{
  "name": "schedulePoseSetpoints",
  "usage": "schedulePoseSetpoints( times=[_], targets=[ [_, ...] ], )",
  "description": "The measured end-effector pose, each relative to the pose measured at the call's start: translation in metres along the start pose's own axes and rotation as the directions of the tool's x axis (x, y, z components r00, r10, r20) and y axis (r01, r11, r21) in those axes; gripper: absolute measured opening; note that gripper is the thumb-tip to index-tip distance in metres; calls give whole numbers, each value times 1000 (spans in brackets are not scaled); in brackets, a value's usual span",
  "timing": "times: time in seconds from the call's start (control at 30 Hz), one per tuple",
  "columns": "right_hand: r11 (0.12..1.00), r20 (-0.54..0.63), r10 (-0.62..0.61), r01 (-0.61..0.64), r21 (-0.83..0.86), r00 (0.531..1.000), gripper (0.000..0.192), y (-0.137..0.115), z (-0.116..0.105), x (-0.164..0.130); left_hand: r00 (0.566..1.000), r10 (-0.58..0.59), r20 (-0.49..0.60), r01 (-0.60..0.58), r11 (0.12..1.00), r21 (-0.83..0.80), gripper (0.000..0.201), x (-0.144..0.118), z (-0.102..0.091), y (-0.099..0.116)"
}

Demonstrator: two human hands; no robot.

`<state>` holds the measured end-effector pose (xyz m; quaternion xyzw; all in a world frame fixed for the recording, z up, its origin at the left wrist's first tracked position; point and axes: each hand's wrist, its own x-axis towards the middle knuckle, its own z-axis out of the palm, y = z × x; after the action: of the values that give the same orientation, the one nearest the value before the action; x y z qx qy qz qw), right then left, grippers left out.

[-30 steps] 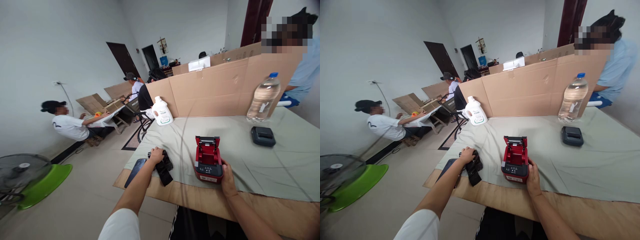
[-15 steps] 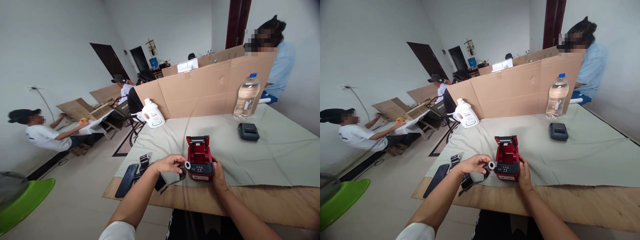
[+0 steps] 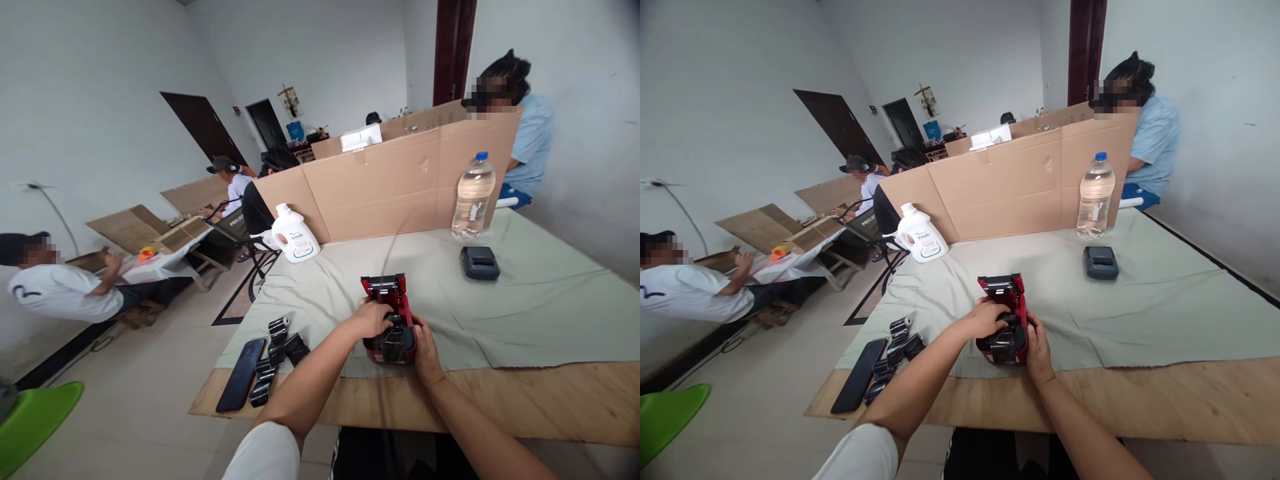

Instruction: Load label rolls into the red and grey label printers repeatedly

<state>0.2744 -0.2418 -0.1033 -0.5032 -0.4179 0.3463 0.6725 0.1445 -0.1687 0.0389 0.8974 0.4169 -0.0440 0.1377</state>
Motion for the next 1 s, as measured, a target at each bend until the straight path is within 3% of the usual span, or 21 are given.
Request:
schedulePoseSetpoints(
  times=[0.23, 0.37, 0.47, 0.53, 0.63, 0.73, 0.77, 0.8, 0.83, 0.93, 1.0],
  targets=[
    [1000, -5, -8, 8, -25, 1000, 49, 1, 1, -2, 990, 134, -37, -136, 990, -42, 30, 4, 14, -10],
    [974, -2, -184, 182, -134, 983, 52, -13, -1, -6, 990, 96, -103, -106, 990, -95, 33, 4, 23, -14],
    [862, 181, -406, 441, -251, 896, 47, -28, -4, -11, 983, 53, -178, -85, 980, -179, 31, 2, 28, -15],
    [784, 280, -479, 549, -288, 832, 36, -35, -5, -14, 962, 20, -272, -102, 951, -292, 26, 0, 32, -16],
    [736, 300, -522, 599, -316, 799, 29, -39, -4, -17, 874, -134, -467, -129, 862, -490, 20, -5, 35, -22],
    [714, 287, -537, 609, -347, 793, 30, -36, -2, -19, 689, -345, -637, -120, 812, -570, 22, -9, 32, -34],
    [702, 284, -544, 614, -362, 790, 31, -36, -2, -19, 640, -376, -671, -120, 813, -570, 25, -9, 30, -38],
    [685, 284, -555, 623, -377, 782, 31, -35, -1, -19, 617, -379, -690, -130, 815, -565, 30, -8, 28, -42],
    [664, 287, -570, 637, -391, 770, 31, -35, -1, -20, 625, -361, -692, -152, 813, -562, 36, -7, 26, -45],
    [588, 314, -621, 692, -419, 718, 30, -37, -2, -20, 712, -249, -657, -264, 772, -579, 49, -4, 27, -48],
    [539, 342, -642, 721, -434, 686, 31, -38, -2, -21, 719, -214, -662, -324, 739, -591, 52, -6, 31, -45]
  ],
)
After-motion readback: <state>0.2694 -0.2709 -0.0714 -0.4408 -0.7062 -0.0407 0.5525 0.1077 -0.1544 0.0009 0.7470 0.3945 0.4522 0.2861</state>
